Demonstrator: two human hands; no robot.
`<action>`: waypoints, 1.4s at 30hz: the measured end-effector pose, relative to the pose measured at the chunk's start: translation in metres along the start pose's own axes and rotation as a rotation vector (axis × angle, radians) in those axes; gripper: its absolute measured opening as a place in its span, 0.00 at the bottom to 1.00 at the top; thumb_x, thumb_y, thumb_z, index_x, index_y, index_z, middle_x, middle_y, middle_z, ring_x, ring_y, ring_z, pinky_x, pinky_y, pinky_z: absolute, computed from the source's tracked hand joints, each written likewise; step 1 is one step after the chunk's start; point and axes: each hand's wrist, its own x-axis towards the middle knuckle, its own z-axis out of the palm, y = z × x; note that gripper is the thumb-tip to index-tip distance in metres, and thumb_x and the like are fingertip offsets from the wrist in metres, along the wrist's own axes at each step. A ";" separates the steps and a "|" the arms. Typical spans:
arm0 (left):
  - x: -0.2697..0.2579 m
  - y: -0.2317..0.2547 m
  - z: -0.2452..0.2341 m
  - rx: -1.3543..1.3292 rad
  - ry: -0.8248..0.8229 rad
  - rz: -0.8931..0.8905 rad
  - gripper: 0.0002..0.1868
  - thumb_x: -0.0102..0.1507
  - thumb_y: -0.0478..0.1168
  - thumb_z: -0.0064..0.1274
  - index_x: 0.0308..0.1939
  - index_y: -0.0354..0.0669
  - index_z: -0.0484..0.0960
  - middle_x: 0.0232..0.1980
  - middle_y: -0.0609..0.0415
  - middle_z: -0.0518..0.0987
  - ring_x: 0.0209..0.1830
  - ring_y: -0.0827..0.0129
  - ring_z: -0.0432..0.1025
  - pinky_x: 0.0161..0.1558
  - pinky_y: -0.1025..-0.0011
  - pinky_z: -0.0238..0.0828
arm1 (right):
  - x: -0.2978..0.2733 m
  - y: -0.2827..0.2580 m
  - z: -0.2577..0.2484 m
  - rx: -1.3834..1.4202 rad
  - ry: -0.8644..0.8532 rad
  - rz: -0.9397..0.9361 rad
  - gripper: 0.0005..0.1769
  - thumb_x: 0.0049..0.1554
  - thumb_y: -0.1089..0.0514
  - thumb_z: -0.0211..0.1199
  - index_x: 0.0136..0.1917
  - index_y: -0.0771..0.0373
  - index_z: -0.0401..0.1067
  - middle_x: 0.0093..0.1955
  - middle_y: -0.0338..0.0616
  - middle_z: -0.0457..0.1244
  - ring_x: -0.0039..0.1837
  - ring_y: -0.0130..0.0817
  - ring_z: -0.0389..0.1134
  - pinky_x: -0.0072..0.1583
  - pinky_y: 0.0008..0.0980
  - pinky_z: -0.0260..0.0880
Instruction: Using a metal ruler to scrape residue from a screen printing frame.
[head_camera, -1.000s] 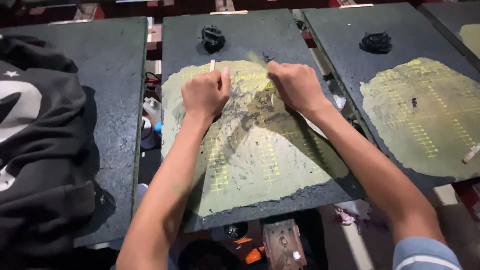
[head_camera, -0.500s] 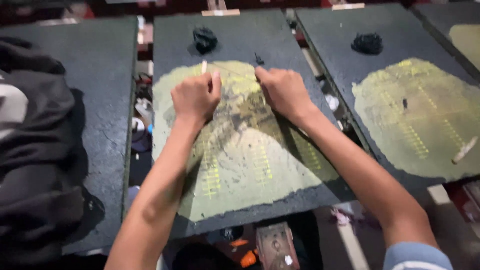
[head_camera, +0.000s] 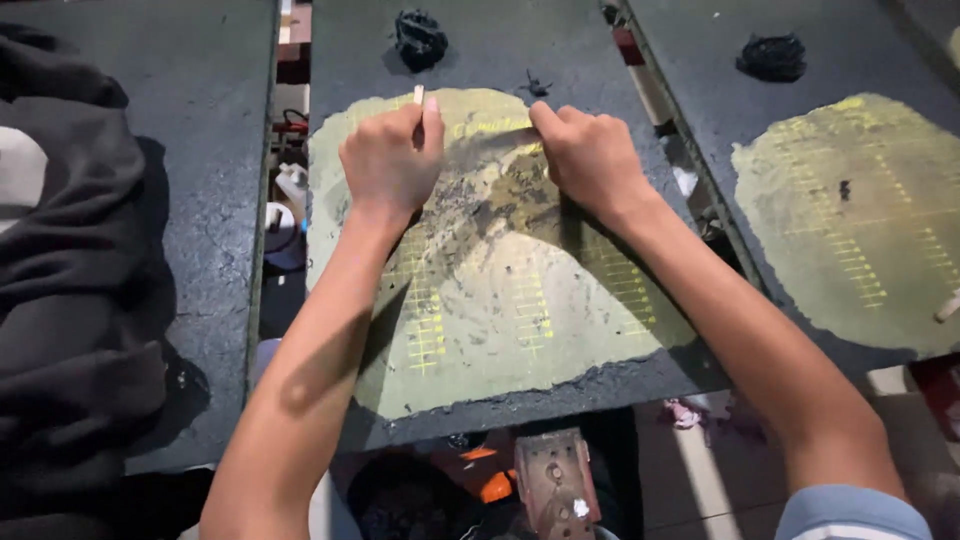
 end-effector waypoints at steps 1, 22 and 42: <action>0.001 0.000 -0.001 0.003 0.002 0.004 0.25 0.70 0.53 0.46 0.19 0.52 0.71 0.14 0.56 0.67 0.17 0.53 0.71 0.24 0.61 0.70 | 0.007 0.001 -0.013 0.000 0.005 0.003 0.04 0.59 0.56 0.56 0.47 0.47 0.63 0.30 0.33 0.54 0.27 0.40 0.64 0.32 0.36 0.66; 0.002 0.002 0.004 -0.039 -0.109 0.039 0.25 0.72 0.48 0.45 0.21 0.45 0.75 0.17 0.55 0.72 0.14 0.58 0.64 0.15 0.59 0.53 | 0.012 0.007 -0.037 0.244 -0.128 0.071 0.13 0.69 0.65 0.56 0.41 0.60 0.72 0.24 0.34 0.61 0.23 0.27 0.59 0.24 0.28 0.57; 0.006 0.002 0.005 -0.059 -0.101 -0.075 0.25 0.70 0.51 0.44 0.19 0.49 0.75 0.13 0.56 0.67 0.14 0.54 0.69 0.24 0.60 0.69 | 0.018 0.000 -0.086 0.529 0.164 0.352 0.06 0.64 0.55 0.65 0.44 0.52 0.71 0.36 0.43 0.68 0.43 0.47 0.73 0.45 0.36 0.71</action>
